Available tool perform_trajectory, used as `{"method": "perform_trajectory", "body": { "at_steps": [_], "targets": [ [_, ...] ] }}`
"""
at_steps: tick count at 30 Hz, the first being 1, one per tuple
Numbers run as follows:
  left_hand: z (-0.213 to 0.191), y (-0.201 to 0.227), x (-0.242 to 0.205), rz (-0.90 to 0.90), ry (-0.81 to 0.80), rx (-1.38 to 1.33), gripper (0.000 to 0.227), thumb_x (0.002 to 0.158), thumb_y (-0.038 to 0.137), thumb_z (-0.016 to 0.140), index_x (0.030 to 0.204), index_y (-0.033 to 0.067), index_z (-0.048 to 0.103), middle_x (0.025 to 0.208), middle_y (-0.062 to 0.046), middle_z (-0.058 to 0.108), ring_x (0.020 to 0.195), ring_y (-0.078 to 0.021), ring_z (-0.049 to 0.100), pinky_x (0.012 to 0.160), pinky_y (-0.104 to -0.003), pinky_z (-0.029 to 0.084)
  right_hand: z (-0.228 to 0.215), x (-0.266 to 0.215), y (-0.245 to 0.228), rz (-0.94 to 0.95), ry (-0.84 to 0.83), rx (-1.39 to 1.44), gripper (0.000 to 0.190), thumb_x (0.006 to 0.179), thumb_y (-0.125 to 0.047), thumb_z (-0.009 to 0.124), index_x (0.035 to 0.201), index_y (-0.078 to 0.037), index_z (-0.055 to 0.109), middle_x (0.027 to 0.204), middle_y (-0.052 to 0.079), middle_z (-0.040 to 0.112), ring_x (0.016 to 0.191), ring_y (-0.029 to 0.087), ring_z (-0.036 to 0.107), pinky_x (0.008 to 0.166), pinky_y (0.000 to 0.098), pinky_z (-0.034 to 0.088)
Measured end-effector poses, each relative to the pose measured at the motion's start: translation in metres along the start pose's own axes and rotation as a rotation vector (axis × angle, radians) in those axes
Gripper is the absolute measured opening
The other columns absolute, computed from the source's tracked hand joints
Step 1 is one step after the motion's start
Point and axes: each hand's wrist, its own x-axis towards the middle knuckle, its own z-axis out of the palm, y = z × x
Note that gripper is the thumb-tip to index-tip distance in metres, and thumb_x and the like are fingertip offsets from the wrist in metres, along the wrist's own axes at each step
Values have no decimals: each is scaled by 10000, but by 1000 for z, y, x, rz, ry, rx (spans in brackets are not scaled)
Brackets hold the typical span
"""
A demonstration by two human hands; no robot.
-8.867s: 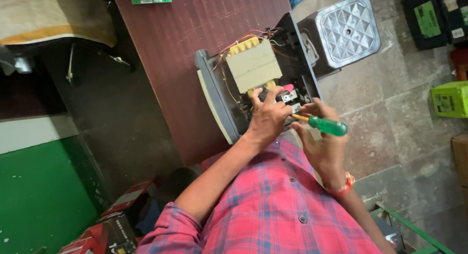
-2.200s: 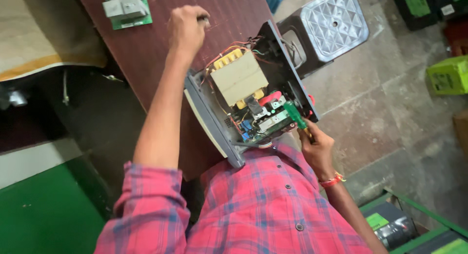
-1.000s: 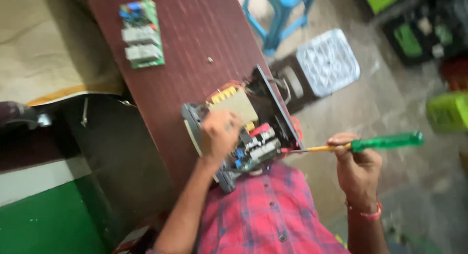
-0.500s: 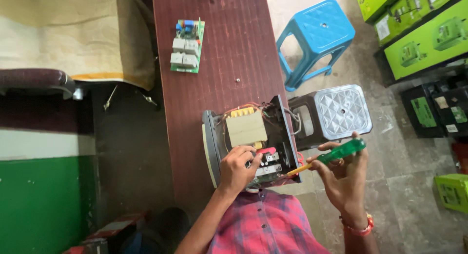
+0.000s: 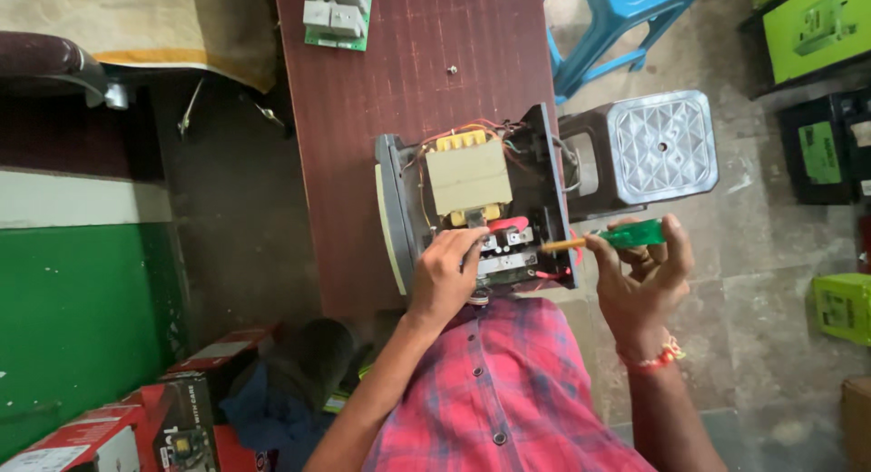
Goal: The person uses a screwdriver to tighten screws on terminals inside an open electrical device. They repeatedly adjust wires and secure connections within the device's internal compartment.
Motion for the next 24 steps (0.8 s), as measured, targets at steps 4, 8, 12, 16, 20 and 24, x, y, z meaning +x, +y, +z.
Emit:
{"method": "perform_trajectory", "body": {
  "at_steps": [4, 8, 12, 16, 20, 24],
  "targets": [
    [-1, -6, -4, 43, -20, 13, 197, 934, 31, 693, 1130, 50, 705, 1038, -113, 737, 976, -310, 711, 843, -398, 574, 15, -8, 8, -88, 82, -130, 848, 936, 101, 840, 1553, -119, 300, 1156, 190, 676, 955, 203, 691, 760, 288, 603],
    [-5, -15, -7, 58, -29, 37, 204, 922, 27, 704, 1125, 49, 712, 1013, -112, 737, 948, -303, 709, 824, -397, 574, 20, -14, 13, -147, 84, -166, 825, 941, 83, 850, 1540, -105, 314, 1150, 197, 688, 933, 199, 692, 716, 272, 593],
    [-5, -22, -11, 84, 2, 46, 207, 912, 16, 705, 1117, 44, 705, 1014, -110, 737, 949, -301, 710, 832, -395, 575, 22, -19, 17, -120, 91, -166, 824, 953, 86, 853, 1549, -114, 321, 1160, 206, 685, 911, 199, 702, 738, 288, 604],
    [-5, -24, -12, 76, 8, 36, 213, 900, 20, 709, 1112, 41, 702, 999, -112, 731, 949, -308, 708, 838, -397, 573, 26, -20, 15, -131, 101, -179, 826, 957, 92, 857, 1553, -118, 325, 1156, 213, 682, 908, 213, 705, 727, 308, 608],
    [-7, -22, -12, 54, 6, 30, 198, 918, 27, 714, 1114, 43, 707, 985, -110, 731, 933, -303, 707, 826, -394, 574, 21, -10, 3, -196, 70, -228, 783, 984, 66, 889, 1532, -90, 353, 1131, 184, 711, 900, 224, 739, 715, 316, 603],
    [-8, -16, -11, 45, 4, 16, 203, 919, 35, 714, 1122, 51, 707, 990, -107, 732, 926, -295, 710, 822, -392, 575, 14, 10, -21, -351, -49, -381, 717, 830, -88, 986, 1317, -61, 460, 971, 153, 697, 821, 281, 702, 690, 379, 548]
  ]
}}
